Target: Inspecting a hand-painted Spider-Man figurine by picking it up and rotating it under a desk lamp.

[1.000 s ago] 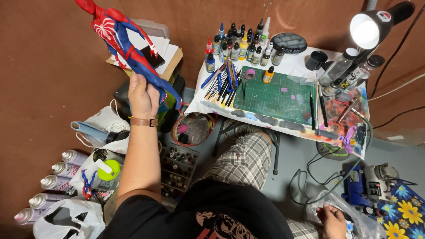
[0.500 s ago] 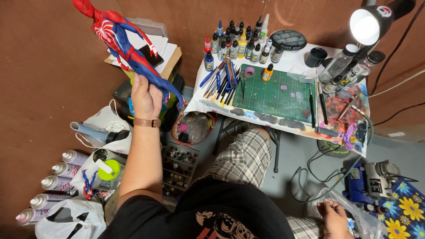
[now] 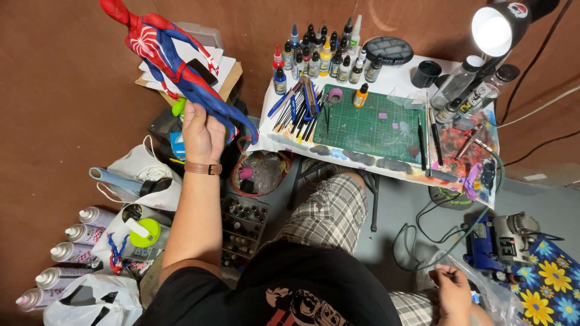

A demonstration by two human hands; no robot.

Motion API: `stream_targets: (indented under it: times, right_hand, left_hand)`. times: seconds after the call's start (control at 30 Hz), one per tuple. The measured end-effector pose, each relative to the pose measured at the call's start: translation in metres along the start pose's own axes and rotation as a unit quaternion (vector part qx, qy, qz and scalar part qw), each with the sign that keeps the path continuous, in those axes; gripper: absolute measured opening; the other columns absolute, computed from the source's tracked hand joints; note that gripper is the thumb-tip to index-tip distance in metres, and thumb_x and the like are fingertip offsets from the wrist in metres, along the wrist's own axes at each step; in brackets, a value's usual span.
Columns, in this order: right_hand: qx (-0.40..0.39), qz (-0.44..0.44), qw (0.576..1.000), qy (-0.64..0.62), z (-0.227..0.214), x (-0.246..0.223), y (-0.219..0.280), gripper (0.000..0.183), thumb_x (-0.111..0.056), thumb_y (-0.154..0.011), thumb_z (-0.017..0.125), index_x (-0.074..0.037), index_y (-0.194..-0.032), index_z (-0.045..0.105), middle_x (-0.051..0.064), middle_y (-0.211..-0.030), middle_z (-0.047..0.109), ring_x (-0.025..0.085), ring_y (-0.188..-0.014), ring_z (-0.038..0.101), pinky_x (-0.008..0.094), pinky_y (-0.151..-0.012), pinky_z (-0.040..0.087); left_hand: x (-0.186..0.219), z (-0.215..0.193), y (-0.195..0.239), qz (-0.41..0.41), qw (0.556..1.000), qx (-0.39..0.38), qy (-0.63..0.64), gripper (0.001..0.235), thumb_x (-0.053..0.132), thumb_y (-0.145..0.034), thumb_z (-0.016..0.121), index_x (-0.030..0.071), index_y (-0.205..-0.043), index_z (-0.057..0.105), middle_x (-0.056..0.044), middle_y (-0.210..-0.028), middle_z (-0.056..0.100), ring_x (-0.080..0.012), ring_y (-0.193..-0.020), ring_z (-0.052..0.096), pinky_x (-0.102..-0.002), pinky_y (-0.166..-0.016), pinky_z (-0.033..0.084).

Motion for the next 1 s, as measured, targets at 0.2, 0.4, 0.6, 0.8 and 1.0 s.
stream_targets:
  times: [0.2, 0.4, 0.6, 0.8, 1.0]
  right_hand:
    - [-0.010, 0.000, 0.997, 0.070, -0.004, 0.006, -0.004, 0.013, -0.008, -0.098, 0.061, -0.005, -0.108, 0.070, 0.014, -0.100, 0.074, 0.024, -0.093, 0.069, 0.036, -0.082, 0.050]
    - [-0.019, -0.013, 0.998, 0.060, -0.008, 0.028, -0.021, 0.013, -0.005, -0.097, 0.061, -0.005, -0.106, 0.070, 0.014, -0.099, 0.074, 0.025, -0.093, 0.071, 0.037, -0.082, 0.053]
    - [-0.009, -0.008, 0.997, 0.071, -0.005, 0.016, -0.008, 0.013, -0.006, -0.097, 0.063, -0.004, -0.106, 0.072, 0.014, -0.097, 0.075, 0.024, -0.092, 0.071, 0.036, -0.083, 0.051]
    - [-0.022, -0.015, 0.999, 0.018, -0.001, 0.057, -0.044, 0.013, -0.003, -0.098, 0.062, -0.002, -0.107, 0.070, 0.017, -0.090, 0.072, 0.025, -0.085, 0.069, 0.035, -0.076, 0.051]
    - [-0.009, 0.049, 0.994, -0.093, 0.008, 0.104, -0.081, 0.011, -0.011, -0.104, 0.070, -0.002, -0.102, 0.063, 0.017, -0.090, 0.066, 0.027, -0.082, 0.068, 0.039, -0.075, 0.058]
  left_hand:
    - [-0.003, 0.005, 0.004, -0.021, 0.999, 0.002, 0.031, 0.032, 0.021, -0.107, 0.060, 0.014, -0.139, 0.057, -0.005, -0.128, 0.068, -0.0188, -0.119, 0.062, -0.038, -0.114, 0.049]
    - [-0.003, 0.013, 0.007, -0.032, 0.998, 0.005, 0.051, 0.028, 0.023, -0.106, 0.062, 0.016, -0.132, 0.060, -0.003, -0.115, 0.067, -0.0175, -0.107, 0.061, -0.036, -0.106, 0.050]
    - [-0.006, 0.020, 0.009, -0.015, 0.999, -0.029, 0.036, 0.026, 0.021, -0.108, 0.058, 0.018, -0.135, 0.057, -0.004, -0.126, 0.065, -0.0189, -0.117, 0.059, -0.040, -0.114, 0.046]
    - [-0.004, 0.038, 0.016, -0.003, 0.999, -0.043, -0.030, 0.015, 0.015, -0.105, 0.060, 0.015, -0.119, 0.056, -0.008, -0.104, 0.062, -0.0185, -0.092, 0.058, -0.038, -0.092, 0.052]
    - [-0.012, 0.046, 0.019, 0.002, 0.996, -0.065, -0.065, 0.023, 0.010, -0.105, 0.060, 0.013, -0.126, 0.053, -0.008, -0.102, 0.060, -0.0197, -0.089, 0.058, -0.036, -0.089, 0.052]
Point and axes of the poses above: each hand's wrist, its own y-axis away from the middle knuckle, its own z-axis out of the palm, x = y × z, the point moved 4 cm from there along -y, towards the middle knuckle
